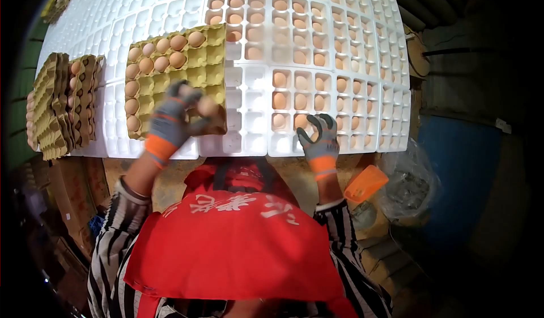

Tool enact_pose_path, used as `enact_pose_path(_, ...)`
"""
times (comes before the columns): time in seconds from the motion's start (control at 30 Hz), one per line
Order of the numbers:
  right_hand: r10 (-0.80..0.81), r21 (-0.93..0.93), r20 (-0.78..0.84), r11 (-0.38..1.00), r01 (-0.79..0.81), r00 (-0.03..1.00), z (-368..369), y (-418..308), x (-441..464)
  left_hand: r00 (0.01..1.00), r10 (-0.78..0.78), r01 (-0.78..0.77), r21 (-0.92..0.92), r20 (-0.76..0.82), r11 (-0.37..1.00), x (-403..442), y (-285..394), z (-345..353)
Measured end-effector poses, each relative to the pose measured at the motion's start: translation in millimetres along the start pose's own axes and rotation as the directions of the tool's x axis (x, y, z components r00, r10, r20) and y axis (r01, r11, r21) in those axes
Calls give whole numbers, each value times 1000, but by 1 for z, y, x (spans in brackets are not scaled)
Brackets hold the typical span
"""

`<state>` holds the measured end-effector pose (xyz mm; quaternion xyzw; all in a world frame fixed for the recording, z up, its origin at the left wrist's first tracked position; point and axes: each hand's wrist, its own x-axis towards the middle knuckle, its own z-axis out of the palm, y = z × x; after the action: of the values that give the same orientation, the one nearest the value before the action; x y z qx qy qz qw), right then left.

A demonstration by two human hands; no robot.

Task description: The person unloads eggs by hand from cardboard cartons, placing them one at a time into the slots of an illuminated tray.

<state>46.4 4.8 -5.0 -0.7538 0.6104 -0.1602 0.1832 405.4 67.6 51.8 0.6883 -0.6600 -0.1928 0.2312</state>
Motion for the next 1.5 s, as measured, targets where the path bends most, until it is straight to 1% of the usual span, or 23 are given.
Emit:
enact_pose_path(0.1, 2, 429, -56, 903, 22, 998, -14, 7, -15, 967, 26, 7, -126, 254, 992, -9, 83, 55)
enact_pose_path(0.13, 59, 581, 110, 806, -112, 992, -14, 17, -21, 957, 49, -20, -105, 284, 994, -11, 99, 77)
enact_pose_path(0.23, -88, 451, 245, 892, -33, 966, -14, 24, -29, 901, 14, -38, 48, 434, 998, -9, 121, 130)
enact_pose_path(0.27, -161, 435, 225, 899, 49, 961, -9, 36, -30, 916, 8, -50, 96, 402, 994, -13, 123, 138)
enact_pose_path(0.37, 78, 695, 104, 707, -129, 991, -3, 60, -31, 946, 5, -38, 96, 325, 995, -29, 117, 135)
enact_pose_path(0.43, -123, 510, -104, 845, 159, 987, -5, 66, -25, 955, 41, -75, 106, 293, 992, -41, 101, 140)
enact_pose_path(0.5, -450, 137, -140, 873, 467, 882, 3, 84, -23, 955, 54, -104, 158, 293, 982, -47, 95, 140)
enact_pose_path(0.6, -447, 142, -6, 885, 443, 895, 12, 97, -25, 992, 36, -30, -51, 123, 998, -39, 93, 138)
enact_pose_path(0.63, -375, 241, -37, 896, 373, 926, 14, 97, -25, 998, 15, -7, -144, 56, 990, -34, 95, 131)
enact_pose_path(0.7, -216, 432, -70, 873, 225, 974, 17, 96, -26, 993, 29, -45, -142, -118, 989, -18, 105, 122)
enact_pose_path(0.77, -246, 419, -37, 876, 239, 968, 14, 97, -25, 961, 183, -200, -59, -207, 978, -1, 89, 138)
enact_pose_path(0.83, -287, 350, -38, 893, 281, 957, 6, 88, -25, 983, 168, -158, 133, -72, 979, 8, 81, 159)
enact_pose_path(0.9, -76, 645, -23, 761, 73, 997, 15, 93, -30, 977, 154, -145, 69, -148, 987, -1, 82, 164)
enact_pose_path(0.97, 39, 638, -13, 769, -22, 999, -1, 68, -23, 970, 151, -163, -51, -190, 985, -12, 83, 144)
enact_pose_path(1.0, -1, 625, 1, 780, 0, 1000, 0, 61, -15, 963, 179, -191, -41, -201, 981, -19, 86, 119)
enact_pose_path(1.1, -105, 651, 46, 757, 50, 993, 2, 10, 11, 916, 32, -46, -26, -400, 999, -43, 46, 67)
enact_pose_path(1.17, -231, 744, 51, 657, 117, 972, 13, -46, 35, 737, -135, 269, 104, -662, 958, -54, 8, 43)
enact_pose_path(1.23, -411, 656, 119, 716, 240, 904, 24, -99, 69, 583, -323, 581, 104, -745, 807, -67, -39, 17)
enact_pose_path(1.3, -488, 570, 90, 740, 357, 868, 42, -156, 95, 611, -481, 732, 217, -629, 646, -89, -78, 0)
enact_pose_path(1.33, -539, 541, 117, 739, 401, 834, 49, -185, 108, 595, -610, 759, 116, -523, 641, -94, -86, -5)
enact_pose_path(1.37, -585, 513, 147, 734, 445, 797, 58, -211, 118, 619, -622, 759, 161, -479, 631, -96, -92, -11)
enact_pose_path(1.47, -751, 171, -8, 650, 741, 661, 116, -255, 135, 665, -640, 744, 269, -385, 612, -98, -97, -22)
enact_pose_path(1.5, -733, 118, 78, 679, 724, 675, 123, -263, 136, 650, -683, 759, 248, -333, 602, -96, -97, -27)
